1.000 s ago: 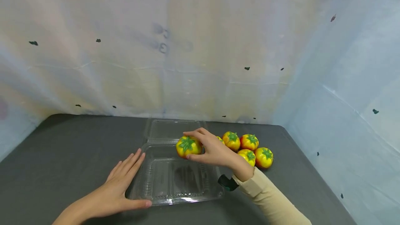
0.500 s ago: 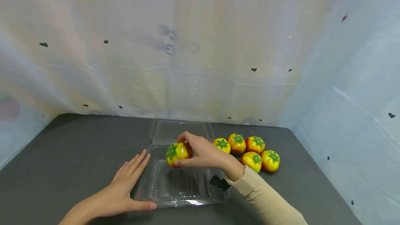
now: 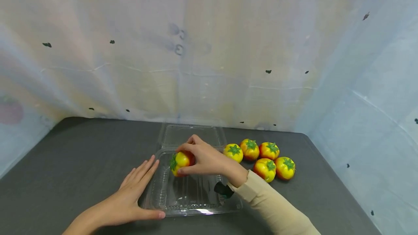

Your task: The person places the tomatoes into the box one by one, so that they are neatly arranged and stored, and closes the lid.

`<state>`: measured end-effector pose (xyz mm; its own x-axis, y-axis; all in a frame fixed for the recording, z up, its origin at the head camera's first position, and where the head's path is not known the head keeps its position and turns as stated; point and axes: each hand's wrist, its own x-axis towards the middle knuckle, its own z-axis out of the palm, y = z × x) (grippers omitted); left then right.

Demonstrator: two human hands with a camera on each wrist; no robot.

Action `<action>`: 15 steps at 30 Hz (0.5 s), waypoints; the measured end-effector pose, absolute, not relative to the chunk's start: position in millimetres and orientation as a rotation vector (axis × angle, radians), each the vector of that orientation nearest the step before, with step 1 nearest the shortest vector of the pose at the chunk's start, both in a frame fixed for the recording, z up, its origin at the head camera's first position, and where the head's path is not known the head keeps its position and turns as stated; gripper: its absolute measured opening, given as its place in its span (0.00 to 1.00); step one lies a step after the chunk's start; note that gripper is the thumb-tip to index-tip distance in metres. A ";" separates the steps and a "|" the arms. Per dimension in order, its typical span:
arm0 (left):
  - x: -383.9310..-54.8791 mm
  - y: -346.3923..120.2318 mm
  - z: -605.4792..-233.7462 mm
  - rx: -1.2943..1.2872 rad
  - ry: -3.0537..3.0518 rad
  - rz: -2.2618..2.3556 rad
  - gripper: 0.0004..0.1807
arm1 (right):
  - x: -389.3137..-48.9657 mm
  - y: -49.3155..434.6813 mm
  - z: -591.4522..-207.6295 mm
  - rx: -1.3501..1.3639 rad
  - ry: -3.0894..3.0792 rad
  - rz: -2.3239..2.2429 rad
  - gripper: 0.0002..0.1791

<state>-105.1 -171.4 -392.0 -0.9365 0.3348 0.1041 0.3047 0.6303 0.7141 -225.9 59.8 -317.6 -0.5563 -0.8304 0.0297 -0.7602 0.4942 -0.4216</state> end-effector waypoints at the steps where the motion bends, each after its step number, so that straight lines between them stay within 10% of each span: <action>1: -105.2 -171.2 -391.9 0.549 2.798 1.218 0.65 | -226.2 58.2 -318.2 -1.379 2.555 -0.575 0.29; 15: -105.0 -170.8 -390.8 0.548 2.785 1.242 0.64 | -228.4 42.8 -326.1 -1.429 2.519 -0.535 0.27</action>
